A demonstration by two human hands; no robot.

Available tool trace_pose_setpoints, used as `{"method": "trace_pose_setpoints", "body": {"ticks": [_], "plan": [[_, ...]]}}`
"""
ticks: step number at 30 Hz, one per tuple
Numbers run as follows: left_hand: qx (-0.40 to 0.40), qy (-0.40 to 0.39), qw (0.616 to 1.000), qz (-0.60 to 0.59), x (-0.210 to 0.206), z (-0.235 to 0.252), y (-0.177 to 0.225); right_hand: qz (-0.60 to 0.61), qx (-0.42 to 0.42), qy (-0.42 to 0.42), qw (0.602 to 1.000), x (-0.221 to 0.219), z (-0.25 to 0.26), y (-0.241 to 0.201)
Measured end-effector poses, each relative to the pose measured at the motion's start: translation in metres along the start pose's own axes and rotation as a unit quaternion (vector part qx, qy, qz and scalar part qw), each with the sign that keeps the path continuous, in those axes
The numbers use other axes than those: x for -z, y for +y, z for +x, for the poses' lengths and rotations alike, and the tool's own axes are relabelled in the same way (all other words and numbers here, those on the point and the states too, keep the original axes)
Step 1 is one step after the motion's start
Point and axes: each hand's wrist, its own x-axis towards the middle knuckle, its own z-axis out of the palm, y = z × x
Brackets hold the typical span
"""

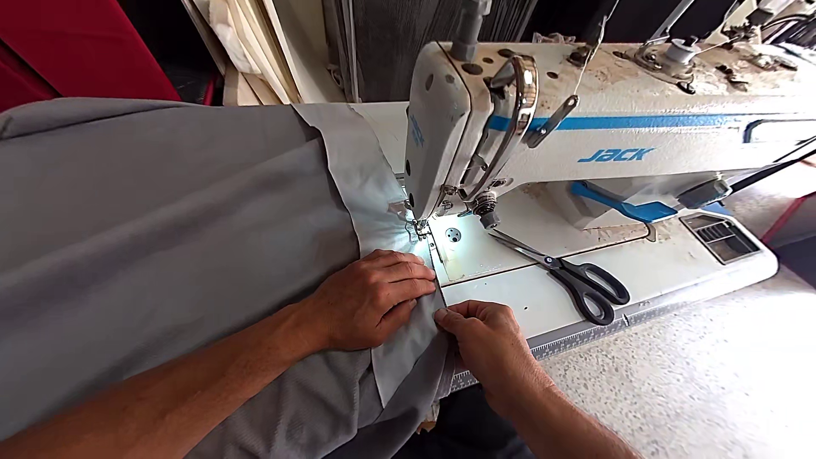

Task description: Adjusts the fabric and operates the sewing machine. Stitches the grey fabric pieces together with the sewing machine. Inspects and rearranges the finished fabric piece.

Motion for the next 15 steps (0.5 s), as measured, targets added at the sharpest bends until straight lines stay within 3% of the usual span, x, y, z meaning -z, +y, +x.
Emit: {"method": "trace_pose_setpoints", "body": {"ticks": [7,15], "plan": [[-0.02,-0.015,1.0,0.002,0.0031,-0.0024,-0.0067,0.069,-0.035,-0.017,0.997,-0.0029,-0.0013,-0.0013],[-0.021,-0.016,0.999,0.021,0.0017,-0.0011,-0.0053,0.061,-0.04,-0.014,0.997,-0.001,0.0006,-0.005]]}}
